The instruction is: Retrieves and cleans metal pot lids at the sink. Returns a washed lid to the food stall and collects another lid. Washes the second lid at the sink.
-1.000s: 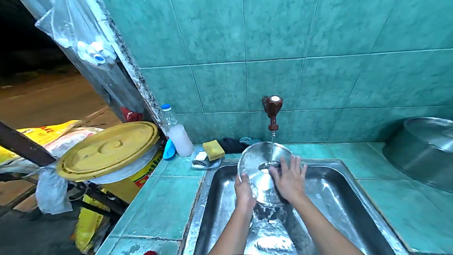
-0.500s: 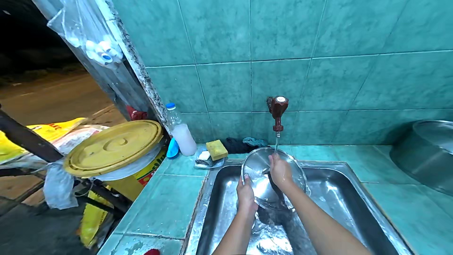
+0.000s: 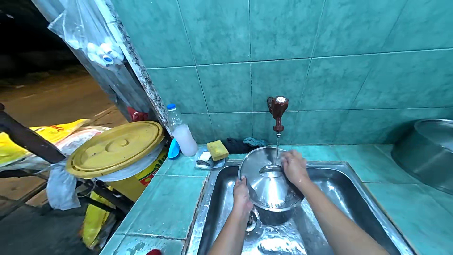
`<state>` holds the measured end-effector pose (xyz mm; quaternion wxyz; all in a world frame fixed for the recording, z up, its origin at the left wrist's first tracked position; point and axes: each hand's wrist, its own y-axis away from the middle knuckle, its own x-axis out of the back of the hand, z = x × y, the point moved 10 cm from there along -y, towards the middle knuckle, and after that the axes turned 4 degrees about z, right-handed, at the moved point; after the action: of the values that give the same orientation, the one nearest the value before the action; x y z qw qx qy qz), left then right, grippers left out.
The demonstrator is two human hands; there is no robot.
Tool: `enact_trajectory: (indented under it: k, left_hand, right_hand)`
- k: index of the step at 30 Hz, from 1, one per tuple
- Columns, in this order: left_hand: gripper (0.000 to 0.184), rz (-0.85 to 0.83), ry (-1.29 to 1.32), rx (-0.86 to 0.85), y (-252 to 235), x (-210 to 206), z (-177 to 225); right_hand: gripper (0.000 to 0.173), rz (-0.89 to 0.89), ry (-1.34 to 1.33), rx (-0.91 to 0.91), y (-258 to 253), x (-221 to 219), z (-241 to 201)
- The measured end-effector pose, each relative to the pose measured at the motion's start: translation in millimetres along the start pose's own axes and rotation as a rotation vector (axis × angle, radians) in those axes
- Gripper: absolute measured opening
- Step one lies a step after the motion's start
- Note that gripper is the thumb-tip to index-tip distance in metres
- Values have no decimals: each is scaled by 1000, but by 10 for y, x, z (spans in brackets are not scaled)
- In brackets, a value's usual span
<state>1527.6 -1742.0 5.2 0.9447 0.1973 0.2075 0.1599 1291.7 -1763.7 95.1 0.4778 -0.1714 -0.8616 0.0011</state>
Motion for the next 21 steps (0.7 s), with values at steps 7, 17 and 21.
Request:
enact_trajectory:
  k: [7,17,21]
  left_hand:
    - [41,-111,-357,-81,-158,-36,-31]
    - [50,-207,-571,-105,-177,-295,-369]
    - [52,-188,-303,63,-12,-190,-440]
  right_hand:
    - [32,-101,-861,-517,347,-84,884]
    - [24,215,-768,-305,655,511,790]
    - [21,272,-843,-416,805,380,998]
